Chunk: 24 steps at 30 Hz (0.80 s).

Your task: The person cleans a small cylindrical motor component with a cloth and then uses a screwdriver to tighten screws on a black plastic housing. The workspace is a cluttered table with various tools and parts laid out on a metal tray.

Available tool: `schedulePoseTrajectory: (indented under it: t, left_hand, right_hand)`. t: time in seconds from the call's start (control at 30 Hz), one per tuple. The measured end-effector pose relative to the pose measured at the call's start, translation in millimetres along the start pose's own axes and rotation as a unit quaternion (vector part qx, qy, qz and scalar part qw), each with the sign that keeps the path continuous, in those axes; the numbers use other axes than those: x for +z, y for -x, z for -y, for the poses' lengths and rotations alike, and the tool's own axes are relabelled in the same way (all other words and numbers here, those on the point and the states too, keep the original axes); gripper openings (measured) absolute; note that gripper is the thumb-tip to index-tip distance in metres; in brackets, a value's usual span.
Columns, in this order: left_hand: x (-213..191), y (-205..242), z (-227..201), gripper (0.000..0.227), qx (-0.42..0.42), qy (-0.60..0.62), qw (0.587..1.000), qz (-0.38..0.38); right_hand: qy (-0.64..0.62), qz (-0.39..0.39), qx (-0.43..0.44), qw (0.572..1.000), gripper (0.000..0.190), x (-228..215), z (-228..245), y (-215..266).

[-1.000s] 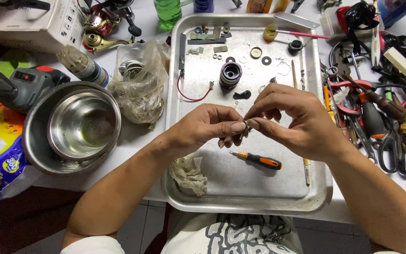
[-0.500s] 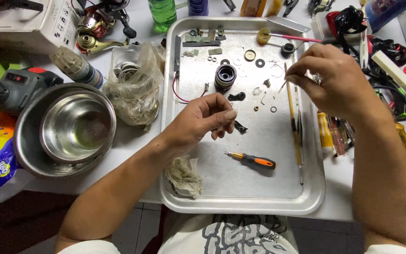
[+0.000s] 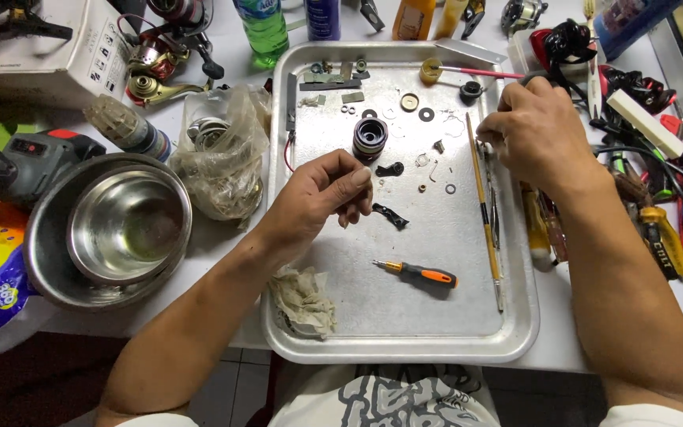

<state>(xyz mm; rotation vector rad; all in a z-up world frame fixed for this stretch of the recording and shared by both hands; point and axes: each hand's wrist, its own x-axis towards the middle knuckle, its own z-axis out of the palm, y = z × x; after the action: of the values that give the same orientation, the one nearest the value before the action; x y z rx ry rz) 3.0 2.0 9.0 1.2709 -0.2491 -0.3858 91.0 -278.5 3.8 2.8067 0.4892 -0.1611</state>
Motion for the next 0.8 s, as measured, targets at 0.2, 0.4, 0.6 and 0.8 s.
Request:
schedulePoseTrajectory:
  t: [0.2, 0.4, 0.6, 0.8]
  left_hand:
    - [-9.8, 6.3, -17.1, 0.023, 0.063, -0.049, 0.996, -0.025]
    - [-15.2, 8.6, -25.0, 0.015, 0.131, -0.104, 0.984, -0.053]
    - [-10.3, 10.7, -28.1, 0.014, 0.143, -0.137, 0.978, -0.059]
    - [-10.4, 15.5, -31.5, 0.014, 0.154, -0.198, 0.965, -0.072]
  right_hand:
    - [-0.054, -0.172, -0.036, 0.983, 0.027, -3.8, -0.2, 12.5]
    - [-0.24, -0.196, -0.24, 0.92, 0.022, -48.8, 77.8, 65.3]
    - [-0.175, -0.149, -0.451, 0.862, 0.035, -43.1, 167.9, 106.8]
    - [-0.153, -0.211, -0.458, 0.85, 0.008, -21.8, 193.9, 98.9]
